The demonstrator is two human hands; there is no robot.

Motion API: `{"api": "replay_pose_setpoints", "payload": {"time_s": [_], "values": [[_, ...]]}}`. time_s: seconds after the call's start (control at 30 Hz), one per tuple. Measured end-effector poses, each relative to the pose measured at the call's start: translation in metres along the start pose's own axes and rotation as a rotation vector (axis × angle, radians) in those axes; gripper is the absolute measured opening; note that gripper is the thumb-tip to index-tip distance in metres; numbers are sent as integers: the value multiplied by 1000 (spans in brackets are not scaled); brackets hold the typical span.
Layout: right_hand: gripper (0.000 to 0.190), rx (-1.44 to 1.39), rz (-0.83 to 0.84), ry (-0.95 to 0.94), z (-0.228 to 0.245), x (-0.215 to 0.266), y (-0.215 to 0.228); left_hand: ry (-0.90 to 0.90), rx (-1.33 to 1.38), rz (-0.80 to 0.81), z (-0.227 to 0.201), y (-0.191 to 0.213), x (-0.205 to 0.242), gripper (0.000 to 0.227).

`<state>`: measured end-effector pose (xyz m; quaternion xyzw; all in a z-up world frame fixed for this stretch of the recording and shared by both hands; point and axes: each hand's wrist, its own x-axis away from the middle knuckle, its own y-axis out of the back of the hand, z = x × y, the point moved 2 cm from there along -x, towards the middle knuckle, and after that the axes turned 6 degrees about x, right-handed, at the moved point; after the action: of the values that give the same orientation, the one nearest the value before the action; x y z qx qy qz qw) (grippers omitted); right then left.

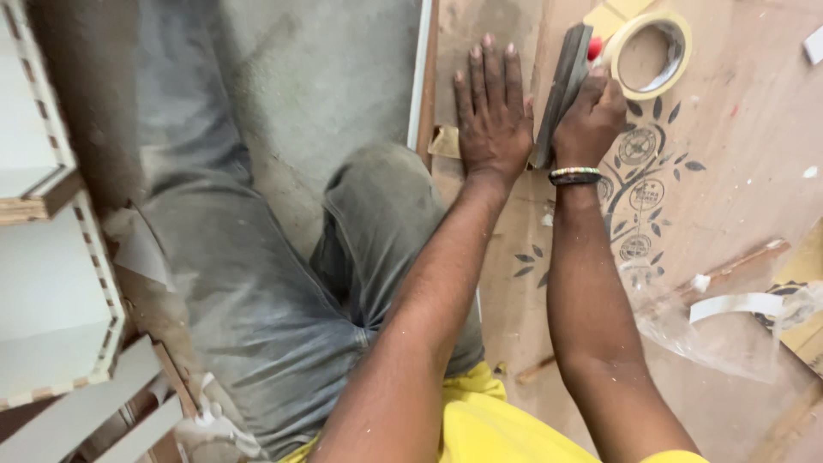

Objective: The person applies yellow edge banding to the edges of a wooden shelving unit. They peel the backing from small strips of banding, position them on the wood edges, and use a hand-held roller tool to press the banding firmly onto the surface.

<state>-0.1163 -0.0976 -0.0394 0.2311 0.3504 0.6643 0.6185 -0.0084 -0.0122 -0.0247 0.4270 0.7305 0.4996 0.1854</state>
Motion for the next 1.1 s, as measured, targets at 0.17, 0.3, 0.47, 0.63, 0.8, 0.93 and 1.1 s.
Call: {"api": "replay_pose_setpoints", "payload": {"time_s": [0.17, 0.3, 0.47, 0.63, 0.8, 0.93, 1.1], "values": [[25, -27, -1, 141, 16, 14, 28, -23, 372, -303, 6, 27, 2, 84], [19, 119, 21, 250, 51, 67, 73, 119, 374, -221, 53, 71, 9, 80], [55, 137, 322, 425, 87, 115, 48, 310, 105, 363, 77, 87, 13, 72], [69, 263, 275, 544, 91, 120, 23, 228, 9, 152, 86, 55, 14, 31], [63, 236, 230, 483, 103, 111, 39, 10, 517, -10, 91, 97, 38, 27], [44, -82, 269, 485, 137, 118, 77, 53, 977, 64, 73, 172, 83, 30], [45, -304, 362, 479, 177, 151, 123, -25, 1127, -97, 69, 225, 139, 35]]}}
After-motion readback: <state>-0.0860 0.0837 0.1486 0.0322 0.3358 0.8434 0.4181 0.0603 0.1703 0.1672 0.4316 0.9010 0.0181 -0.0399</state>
